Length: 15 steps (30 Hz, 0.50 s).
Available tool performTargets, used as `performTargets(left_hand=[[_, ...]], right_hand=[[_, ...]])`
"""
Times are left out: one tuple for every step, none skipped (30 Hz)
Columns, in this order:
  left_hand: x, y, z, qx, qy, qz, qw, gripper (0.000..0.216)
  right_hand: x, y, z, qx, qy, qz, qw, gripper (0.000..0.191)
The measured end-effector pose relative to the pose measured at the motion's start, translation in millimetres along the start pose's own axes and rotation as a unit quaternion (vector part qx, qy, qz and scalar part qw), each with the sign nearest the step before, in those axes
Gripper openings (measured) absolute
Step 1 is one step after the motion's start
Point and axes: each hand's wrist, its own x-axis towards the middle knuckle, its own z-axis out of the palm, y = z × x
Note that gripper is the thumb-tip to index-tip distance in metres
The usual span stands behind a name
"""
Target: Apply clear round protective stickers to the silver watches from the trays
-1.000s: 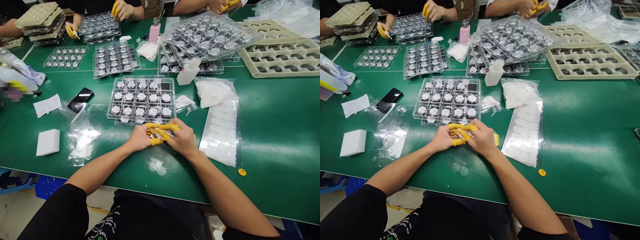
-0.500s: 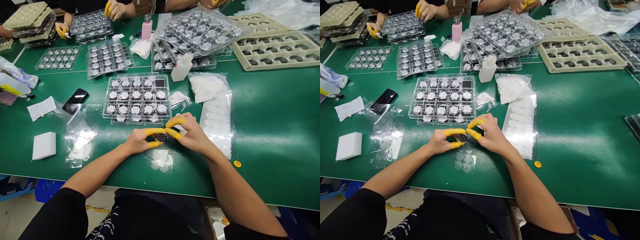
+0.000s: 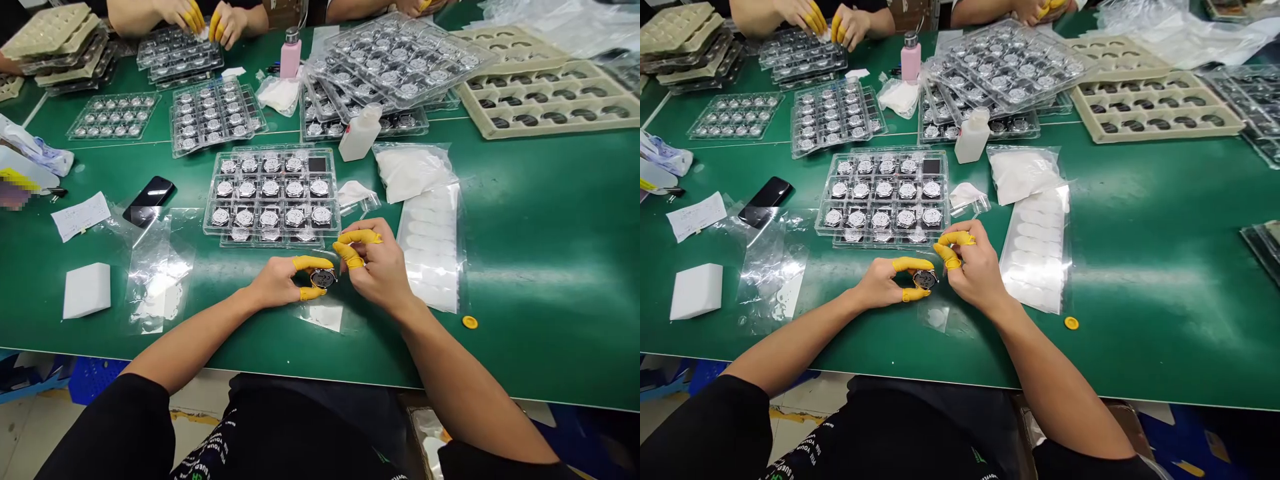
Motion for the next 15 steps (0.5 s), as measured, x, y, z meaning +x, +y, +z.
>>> performTargets(left_hand=[[0.3,0.3,-0.1,-0.006,0.006,0.002,1.000,0.043],[0.6,0.7,-0.3,-0.014,0.016,0.005,1.000,0.042],[0.9,1.1,-0.5,-0.023,0.025,0.005,0.999,0.042],[1.2,1.6,-0.6,-0.033,0.030,0.001,0.999,0.042],[1.3,2.4,-0.5,-0.042,0.030,-0.008,0.999,0.043],[1.3,3.4,-0.1,-0.052,0.024,-0.018,0.998,0.043],[1.0,4.7,0.5,-0.062,0.015,-0.028,0.998,0.044],[0.6,6.1,1.4,-0.072,0.005,-0.036,0.997,0.046],[0.0,7.5,2.6,-0.084,-0.003,-0.042,0.996,0.047],[-0.7,8.9,4.1,-0.097,-0.009,-0.044,0.994,0.049],[-1.5,10.1,5.6,-0.109,-0.015,-0.045,0.993,0.050],[-2.1,10.9,7.2,-0.122,-0.020,-0.046,0.991,0.051],[-2.4,11.2,8.4,-0.135,-0.023,-0.051,0.989,0.051],[-2.4,11.0,9.3,-0.149,-0.021,-0.061,0.987,0.051],[-1.8,10.2,9.6,-0.162,-0.013,-0.076,0.984,0.051]], right_hand=[[0.1,0.0,-0.4,-0.002,0.001,-0.011,1.000,0.014],[0.4,0.2,-0.8,-0.008,0.001,-0.026,1.000,0.016],[0.8,0.4,-1.1,-0.017,0.002,-0.044,0.999,0.017],[1.1,0.5,-1.0,-0.028,0.006,-0.063,0.998,0.019],[1.2,0.5,-0.4,-0.039,0.011,-0.076,0.996,0.020],[1.1,0.3,0.7,-0.049,0.019,-0.083,0.995,0.021],[0.6,-0.1,2.2,-0.058,0.028,-0.082,0.995,0.021],[-0.1,-0.9,4.2,-0.068,0.037,-0.070,0.995,0.020],[-0.9,-1.8,6.4,-0.077,0.045,-0.051,0.995,0.018],[-1.7,-2.9,8.6,-0.084,0.055,-0.028,0.995,0.015],[-2.4,-3.9,10.5,-0.087,0.065,-0.004,0.994,0.012],[-2.7,-4.8,11.8,-0.086,0.079,0.019,0.993,0.009],[-2.7,-5.6,12.4,-0.079,0.096,0.038,0.991,0.007],[-2.4,-6.3,12.1,-0.067,0.115,0.054,0.990,0.006],[-1.9,-6.9,11.0,-0.049,0.132,0.071,0.988,0.007]])
